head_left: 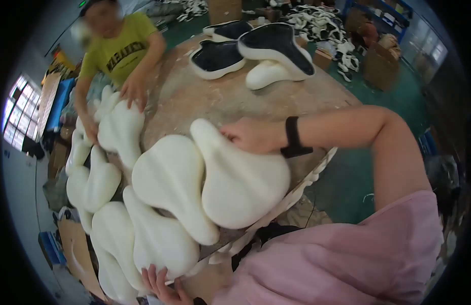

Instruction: Organizing and stacking foam bicycle seat cores on a wooden board.

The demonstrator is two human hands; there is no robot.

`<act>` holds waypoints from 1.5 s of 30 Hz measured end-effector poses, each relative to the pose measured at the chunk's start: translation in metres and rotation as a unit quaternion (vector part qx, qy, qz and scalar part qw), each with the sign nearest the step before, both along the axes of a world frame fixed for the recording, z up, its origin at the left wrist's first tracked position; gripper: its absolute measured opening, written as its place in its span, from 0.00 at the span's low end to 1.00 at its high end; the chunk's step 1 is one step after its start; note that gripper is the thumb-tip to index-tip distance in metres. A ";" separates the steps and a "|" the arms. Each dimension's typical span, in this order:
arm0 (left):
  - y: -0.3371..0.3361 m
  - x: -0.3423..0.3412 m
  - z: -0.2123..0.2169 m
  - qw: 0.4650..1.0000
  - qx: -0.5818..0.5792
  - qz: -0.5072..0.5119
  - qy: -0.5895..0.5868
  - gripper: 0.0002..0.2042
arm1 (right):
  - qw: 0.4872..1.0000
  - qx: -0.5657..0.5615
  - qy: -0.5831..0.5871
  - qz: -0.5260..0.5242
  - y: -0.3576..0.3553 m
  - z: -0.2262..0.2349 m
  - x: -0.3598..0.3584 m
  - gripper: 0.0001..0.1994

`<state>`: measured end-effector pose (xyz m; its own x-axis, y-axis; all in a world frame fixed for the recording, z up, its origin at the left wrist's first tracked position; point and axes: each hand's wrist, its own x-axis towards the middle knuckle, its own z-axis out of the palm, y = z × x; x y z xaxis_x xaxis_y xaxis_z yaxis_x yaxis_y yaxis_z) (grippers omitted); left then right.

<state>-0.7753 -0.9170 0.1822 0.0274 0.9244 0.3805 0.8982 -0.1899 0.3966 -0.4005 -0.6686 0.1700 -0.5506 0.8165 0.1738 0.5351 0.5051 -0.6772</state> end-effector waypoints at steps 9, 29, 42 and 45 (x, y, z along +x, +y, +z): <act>-0.022 -0.004 0.003 0.991 0.059 0.017 -0.121 0.28 | 0.900 0.350 -0.080 -0.247 0.040 0.074 0.094 0.22; -0.006 0.005 -0.006 0.997 0.067 -0.023 -0.003 0.15 | 0.599 -0.484 0.630 -0.102 -0.093 0.011 0.070 0.25; 0.003 -0.006 -0.022 0.991 0.120 -0.052 -0.038 0.15 | 0.953 -0.017 -0.053 -0.298 -0.114 0.002 0.071 0.23; 0.002 -0.002 -0.019 0.990 0.131 -0.045 -0.006 0.15 | 0.966 0.002 -0.029 -0.258 -0.101 -0.004 0.073 0.15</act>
